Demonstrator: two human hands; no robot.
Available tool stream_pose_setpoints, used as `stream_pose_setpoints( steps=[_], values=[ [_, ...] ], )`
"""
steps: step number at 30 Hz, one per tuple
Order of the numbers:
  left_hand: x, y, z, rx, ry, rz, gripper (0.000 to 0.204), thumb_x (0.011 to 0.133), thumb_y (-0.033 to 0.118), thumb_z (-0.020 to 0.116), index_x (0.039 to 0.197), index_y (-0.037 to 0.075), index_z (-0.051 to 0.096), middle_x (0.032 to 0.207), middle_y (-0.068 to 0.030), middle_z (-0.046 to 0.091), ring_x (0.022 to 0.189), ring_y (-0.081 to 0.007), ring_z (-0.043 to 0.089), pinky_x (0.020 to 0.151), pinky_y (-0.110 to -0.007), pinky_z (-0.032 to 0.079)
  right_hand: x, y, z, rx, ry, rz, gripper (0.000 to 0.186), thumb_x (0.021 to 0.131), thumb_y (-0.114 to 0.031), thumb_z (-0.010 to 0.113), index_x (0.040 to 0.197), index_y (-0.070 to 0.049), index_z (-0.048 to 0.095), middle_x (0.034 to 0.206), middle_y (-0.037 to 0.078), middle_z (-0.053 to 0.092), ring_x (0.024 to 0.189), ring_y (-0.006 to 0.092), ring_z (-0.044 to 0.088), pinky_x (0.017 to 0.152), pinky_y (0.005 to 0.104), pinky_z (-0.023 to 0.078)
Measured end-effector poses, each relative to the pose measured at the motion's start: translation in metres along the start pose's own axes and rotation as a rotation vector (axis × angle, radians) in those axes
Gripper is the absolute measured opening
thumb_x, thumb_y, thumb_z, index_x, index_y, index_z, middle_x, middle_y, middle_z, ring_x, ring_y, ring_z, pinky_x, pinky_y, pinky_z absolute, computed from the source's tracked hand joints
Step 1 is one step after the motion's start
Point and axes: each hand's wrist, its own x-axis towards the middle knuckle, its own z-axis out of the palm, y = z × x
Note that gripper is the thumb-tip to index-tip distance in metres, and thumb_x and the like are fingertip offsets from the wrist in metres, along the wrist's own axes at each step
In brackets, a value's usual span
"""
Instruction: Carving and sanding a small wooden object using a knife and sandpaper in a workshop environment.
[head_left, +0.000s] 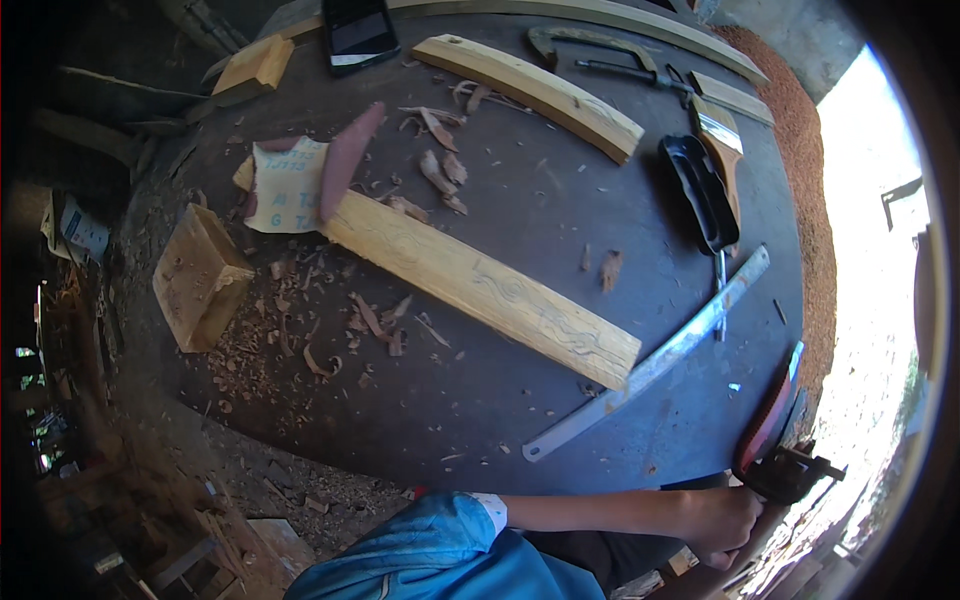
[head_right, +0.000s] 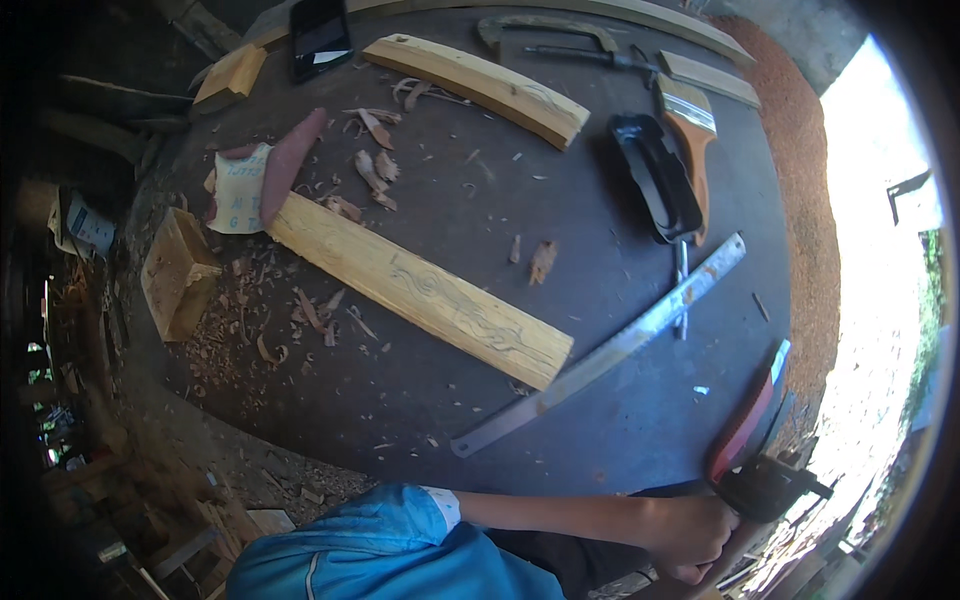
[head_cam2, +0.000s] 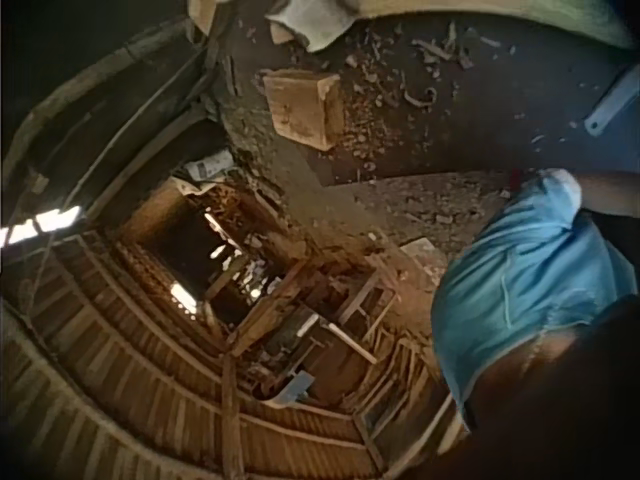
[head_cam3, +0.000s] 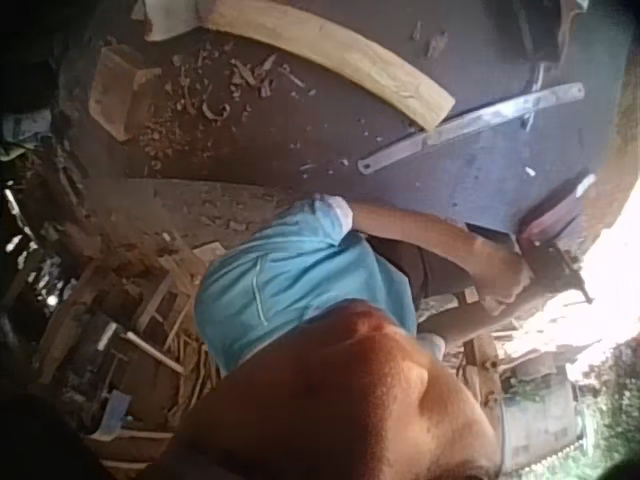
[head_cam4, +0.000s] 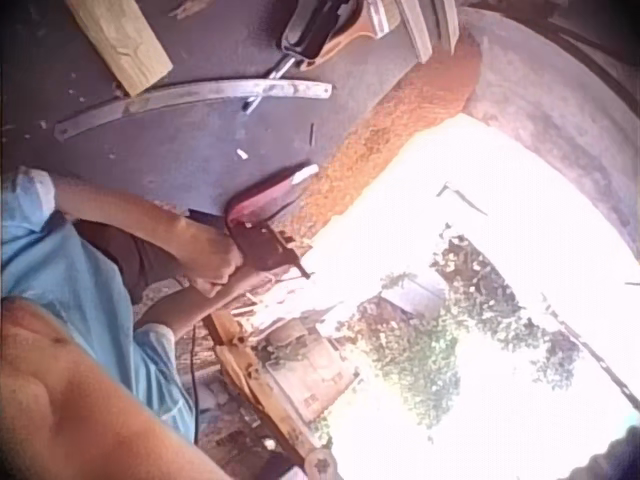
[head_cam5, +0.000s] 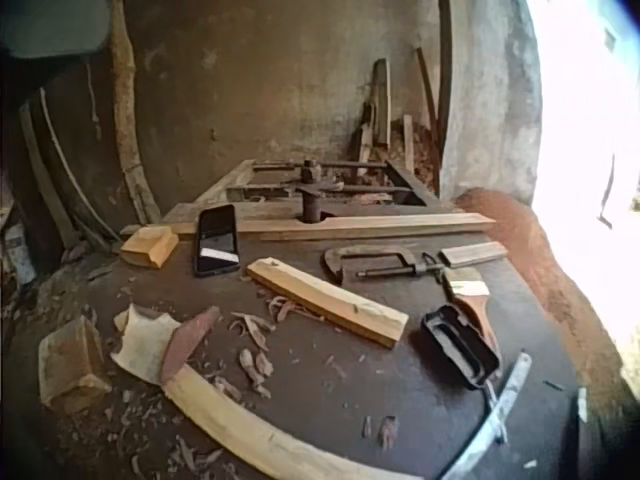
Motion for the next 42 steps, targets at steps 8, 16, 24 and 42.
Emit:
stream_pose_setpoints(
  steps=[8,16,24,42],
  values=[
    [0.008,0.018,-0.028,-0.028,-0.053,-0.102,0.049,0.08,0.044,0.068,0.062,-0.002,0.068,0.063,-0.0147,0.062,0.073,-0.0318,0.061,0.069,-0.042,0.053,-0.035,-0.012,-0.094,-0.025,0.169,-0.03,0.042,0.109,-0.037,0.052,0.131,-0.002,0.058,0.089,-0.002,0.055,0.077,0.007,0.051,0.07,0.0227,0.043],
    [0.042,0.026,-0.018,0.199,-0.082,-0.202,0.048,0.094,0.047,0.067,0.072,0.004,0.064,0.075,-0.0081,0.061,0.075,-0.0243,0.059,0.073,-0.034,0.045,-0.002,-0.017,-0.121,0.186,0.218,0.017,0.04,0.111,-0.033,0.048,0.137,-0.003,0.056,0.087,-0.001,0.054,0.072,0.0044,0.051,0.061,0.0186,0.041],
    [0.061,0.031,-0.025,0.205,-0.148,-0.377,0.038,0.085,0.038,0.082,0.068,0.012,0.061,0.068,0.0002,0.055,0.063,-0.0172,0.056,0.061,-0.031,0.042,0.036,0.021,-0.132,0.434,-0.041,-0.036,0.038,0.114,-0.036,0.041,0.133,-0.008,0.058,0.087,-0.003,0.055,0.074,0.0025,0.047,0.061,0.0176,0.033],
    [0.065,0.03,-0.028,0.256,-0.206,-0.469,0.035,0.08,0.041,0.085,0.068,0.017,0.061,0.071,0.0071,0.063,0.061,-0.0093,0.06,0.062,-0.022,0.044,0.045,0.054,-0.102,0.393,-0.011,-0.174,0.024,0.112,-0.02,0.047,0.125,-0.002,0.056,0.086,0.004,0.063,0.079,0.0096,0.057,0.074,0.0273,0.048]
  ],
)
